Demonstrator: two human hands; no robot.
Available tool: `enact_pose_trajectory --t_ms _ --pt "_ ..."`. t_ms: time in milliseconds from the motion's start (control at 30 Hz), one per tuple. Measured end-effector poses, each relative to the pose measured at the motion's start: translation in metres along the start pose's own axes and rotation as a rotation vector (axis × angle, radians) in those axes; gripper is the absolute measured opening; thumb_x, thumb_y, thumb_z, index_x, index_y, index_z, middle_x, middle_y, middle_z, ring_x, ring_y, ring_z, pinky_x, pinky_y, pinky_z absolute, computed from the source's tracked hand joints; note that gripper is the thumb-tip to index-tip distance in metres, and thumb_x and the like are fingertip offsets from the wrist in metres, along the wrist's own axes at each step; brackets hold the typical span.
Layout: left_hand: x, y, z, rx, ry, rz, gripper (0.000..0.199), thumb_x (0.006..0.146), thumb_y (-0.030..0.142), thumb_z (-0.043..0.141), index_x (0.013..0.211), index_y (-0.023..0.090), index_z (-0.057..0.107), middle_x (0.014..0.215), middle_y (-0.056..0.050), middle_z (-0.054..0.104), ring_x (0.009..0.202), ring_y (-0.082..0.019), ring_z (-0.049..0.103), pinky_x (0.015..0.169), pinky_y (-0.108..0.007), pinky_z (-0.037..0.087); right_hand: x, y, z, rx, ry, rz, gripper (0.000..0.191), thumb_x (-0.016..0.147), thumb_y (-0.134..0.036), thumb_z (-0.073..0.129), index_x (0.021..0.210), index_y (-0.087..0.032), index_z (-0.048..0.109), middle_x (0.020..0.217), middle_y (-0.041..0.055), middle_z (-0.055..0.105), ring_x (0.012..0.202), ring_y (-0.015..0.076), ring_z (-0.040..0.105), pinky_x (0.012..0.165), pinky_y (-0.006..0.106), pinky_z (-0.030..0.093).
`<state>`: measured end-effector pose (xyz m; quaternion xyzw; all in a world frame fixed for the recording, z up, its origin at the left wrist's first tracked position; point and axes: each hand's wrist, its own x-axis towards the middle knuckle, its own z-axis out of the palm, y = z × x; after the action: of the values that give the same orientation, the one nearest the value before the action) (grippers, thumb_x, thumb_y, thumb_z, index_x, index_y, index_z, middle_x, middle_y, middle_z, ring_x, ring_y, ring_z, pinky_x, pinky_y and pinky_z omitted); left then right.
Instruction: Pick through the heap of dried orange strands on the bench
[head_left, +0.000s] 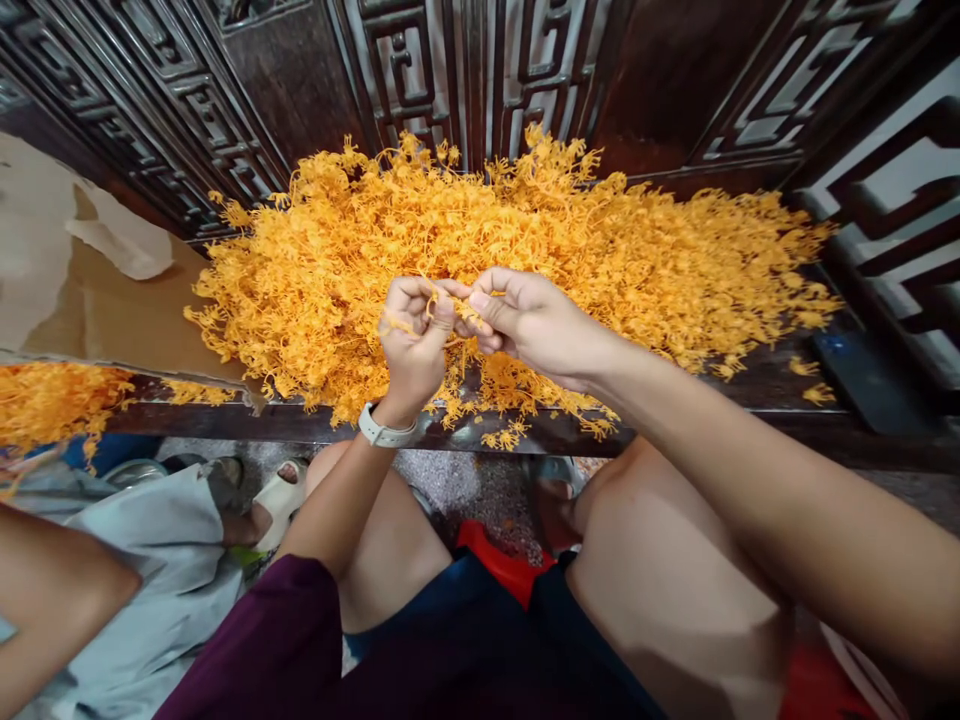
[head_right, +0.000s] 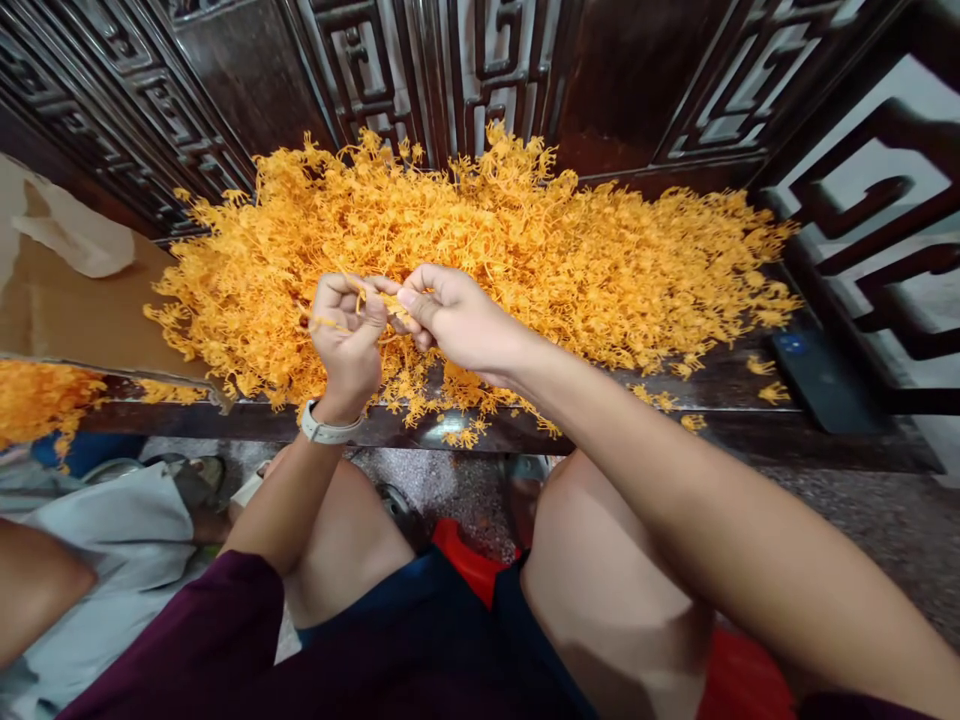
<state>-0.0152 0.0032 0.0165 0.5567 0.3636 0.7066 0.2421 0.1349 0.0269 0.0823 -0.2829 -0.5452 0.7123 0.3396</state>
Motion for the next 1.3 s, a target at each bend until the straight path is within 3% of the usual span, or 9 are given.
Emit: enact_pose_trajectory --t_ms 167,367,567,667,800,867,933,1100,1300 --pt "0.005 -0.007 -0.006 -0.208 -0.065 -0.272 0.028 0.093 0.044 0.074 0.099 0.027 0.052 0.093 -0.001 0.073 0.064 -0.012 0.067 0.064 -0.029 0.057 -0.001 0.002 -0.002 0.01 -0.103 -0.027 0.034 0.099 -0.038 0.07 0.077 -0.021 0.052 0.066 -0.0025 0.05 0.061 0.0103 0.044 0.059 0.026 0.039" --pt "0.031 -0.031 -0.041 -0.381 0.153 -0.435 0.017 0.098 0.037 0.068 0.091 0.027 0.057 0.085 0.004 0.069 0.047 -0.005 0.037 0.059 -0.024 0.048 -0.009 -0.006 0.003 -0.134 -0.19 -0.08 0.033 0.096 -0.045 0.073 0.08 -0.021 0.057 0.067 -0.0023 0.055 0.061 0.0108 0.048 0.059 0.026 0.041" --pt "0.05 -0.045 -0.072 -0.354 0.294 -0.439 0.019 0.102 0.044 0.061 0.093 0.028 0.063 0.106 0.001 0.076 0.058 -0.007 0.048 0.067 -0.024 0.051 -0.015 -0.031 -0.011 -0.379 -0.303 -0.126 0.014 0.092 -0.032 0.078 0.092 -0.018 0.076 0.072 -0.0016 0.066 0.064 0.0095 0.054 0.058 0.024 0.044" --pt "0.051 -0.052 -0.081 -0.376 0.248 -0.402 0.023 0.101 0.05 0.061 0.094 0.029 0.065 0.102 0.001 0.076 0.06 -0.006 0.052 0.07 -0.023 0.052 -0.018 -0.048 -0.033 -0.28 -0.065 -0.176 0.018 0.091 -0.028 0.075 0.076 -0.019 0.077 0.07 -0.0041 0.07 0.066 0.0062 0.059 0.056 0.025 0.039" --pt "0.05 -0.057 -0.081 -0.401 0.219 -0.432 0.033 0.096 0.063 0.062 0.093 0.03 0.067 0.1 0.0 0.076 0.072 -0.009 0.066 0.077 -0.026 0.056 -0.018 -0.064 -0.068 0.231 0.312 -0.215 0.081 0.099 -0.048 0.047 0.031 -0.008 0.025 0.059 0.0002 0.067 0.088 0.0171 0.071 0.054 0.04 0.028" --pt "0.049 -0.055 -0.076 -0.407 0.214 -0.478 0.04 0.094 0.069 0.059 0.092 0.03 0.066 0.101 -0.001 0.077 0.083 -0.013 0.071 0.082 -0.03 0.058 -0.013 -0.064 -0.077 0.342 0.379 -0.153 0.077 0.098 -0.043 0.048 0.03 -0.013 0.029 0.059 0.0042 0.068 0.078 0.0114 0.069 0.051 0.037 0.031" --pt "0.047 -0.052 -0.07 -0.408 0.2 -0.502 0.045 0.092 0.074 0.057 0.093 0.029 0.066 0.103 -0.004 0.077 0.088 -0.016 0.073 0.084 -0.032 0.06 -0.007 -0.057 -0.077 0.333 0.389 -0.043 0.064 0.101 -0.034 0.043 0.04 -0.015 0.05 0.061 0.0035 0.068 0.059 0.0025 0.057 0.051 0.031 0.035" --pt "0.041 -0.044 -0.059 -0.415 0.195 -0.524 0.048 0.092 0.077 0.055 0.096 0.03 0.065 0.098 -0.004 0.076 0.079 -0.015 0.072 0.084 -0.032 0.062 0.007 -0.031 -0.049 -0.03 0.264 -0.028 0.016 0.09 -0.031 0.069 0.08 -0.019 0.069 0.07 -0.0016 0.065 0.058 0.0078 0.049 0.055 0.028 0.04" --pt "0.04 -0.037 -0.051 -0.488 0.243 -0.592 0.047 0.093 0.073 0.057 0.093 0.027 0.065 0.093 -0.003 0.077 0.079 -0.014 0.072 0.084 -0.03 0.063 0.007 -0.005 -0.03 -0.742 0.035 -0.23 0.026 0.075 -0.033 0.089 0.092 -0.022 0.073 0.089 0.0027 0.065 0.079 0.0182 0.054 0.074 0.033 0.042"
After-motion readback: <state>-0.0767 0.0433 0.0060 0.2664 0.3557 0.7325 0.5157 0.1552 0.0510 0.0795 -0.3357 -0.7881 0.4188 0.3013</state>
